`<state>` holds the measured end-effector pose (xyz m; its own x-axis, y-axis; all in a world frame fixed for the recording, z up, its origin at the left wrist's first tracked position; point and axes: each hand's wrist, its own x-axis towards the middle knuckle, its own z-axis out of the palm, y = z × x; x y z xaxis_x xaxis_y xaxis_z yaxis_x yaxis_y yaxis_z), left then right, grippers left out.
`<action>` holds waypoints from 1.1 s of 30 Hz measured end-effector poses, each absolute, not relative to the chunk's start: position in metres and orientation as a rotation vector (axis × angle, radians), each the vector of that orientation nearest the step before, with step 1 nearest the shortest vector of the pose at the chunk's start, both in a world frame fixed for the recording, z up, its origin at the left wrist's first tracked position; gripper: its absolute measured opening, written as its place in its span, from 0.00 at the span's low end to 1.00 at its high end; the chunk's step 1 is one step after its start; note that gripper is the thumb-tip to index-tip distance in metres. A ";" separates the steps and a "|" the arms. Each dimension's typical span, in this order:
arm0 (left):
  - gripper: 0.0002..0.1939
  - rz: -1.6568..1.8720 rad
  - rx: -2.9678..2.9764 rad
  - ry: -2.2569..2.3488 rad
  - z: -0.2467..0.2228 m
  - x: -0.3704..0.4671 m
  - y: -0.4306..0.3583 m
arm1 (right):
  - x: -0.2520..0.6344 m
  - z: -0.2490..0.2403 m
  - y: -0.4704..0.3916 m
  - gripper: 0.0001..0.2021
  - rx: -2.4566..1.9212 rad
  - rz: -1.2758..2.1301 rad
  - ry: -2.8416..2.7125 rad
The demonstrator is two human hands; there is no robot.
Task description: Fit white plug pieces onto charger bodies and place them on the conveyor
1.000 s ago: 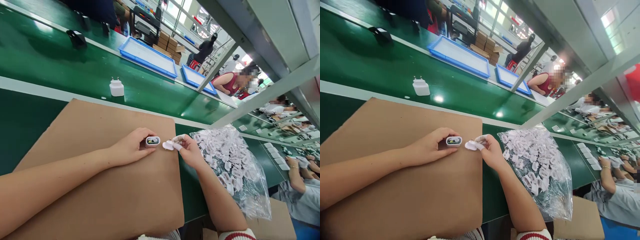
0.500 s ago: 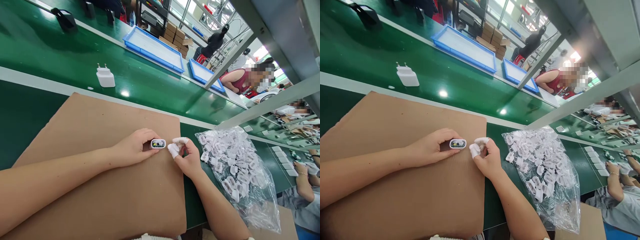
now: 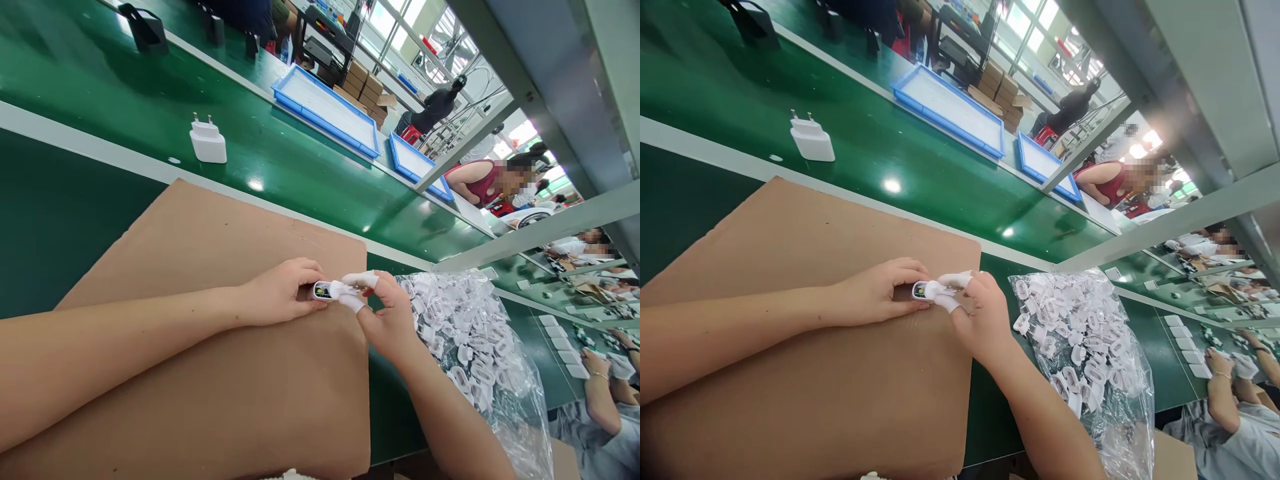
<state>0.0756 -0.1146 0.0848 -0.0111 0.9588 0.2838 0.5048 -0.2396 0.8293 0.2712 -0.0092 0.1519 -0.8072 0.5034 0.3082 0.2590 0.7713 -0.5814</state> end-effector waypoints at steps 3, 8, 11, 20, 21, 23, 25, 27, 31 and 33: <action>0.12 1.187 1.761 1.515 0.083 0.075 -0.115 | 0.258 0.149 -0.012 0.12 -0.391 0.529 -2.648; 0.10 1.193 1.772 1.484 0.080 0.074 -0.114 | 0.249 0.146 -0.011 0.13 -0.339 0.275 -2.781; 0.10 1.191 1.754 1.481 0.080 0.073 -0.114 | 0.250 0.152 -0.012 0.14 -0.290 0.203 -2.814; 0.12 1.200 1.751 1.496 0.082 0.074 -0.114 | 0.253 0.149 -0.012 0.12 -0.354 0.288 -2.821; 0.12 1.206 1.751 1.496 0.082 0.074 -0.114 | 0.253 0.148 -0.011 0.12 -0.362 0.282 -2.832; 0.12 1.212 1.753 1.496 0.082 0.074 -0.114 | 0.251 0.147 -0.011 0.14 -0.378 0.279 -2.854; 0.12 1.215 1.756 1.498 0.081 0.074 -0.113 | 0.249 0.146 -0.011 0.14 -0.400 0.292 -2.863; 0.12 1.214 1.757 1.501 0.081 0.075 -0.113 | 0.246 0.148 -0.012 0.13 -0.428 0.296 -2.860; 0.12 1.210 1.749 1.514 0.083 0.075 -0.114 | 0.242 0.152 -0.016 0.11 -0.469 0.229 -2.844; 0.14 1.190 1.743 1.527 0.085 0.075 -0.115 | 0.240 0.152 -0.018 0.11 -0.531 0.271 -2.838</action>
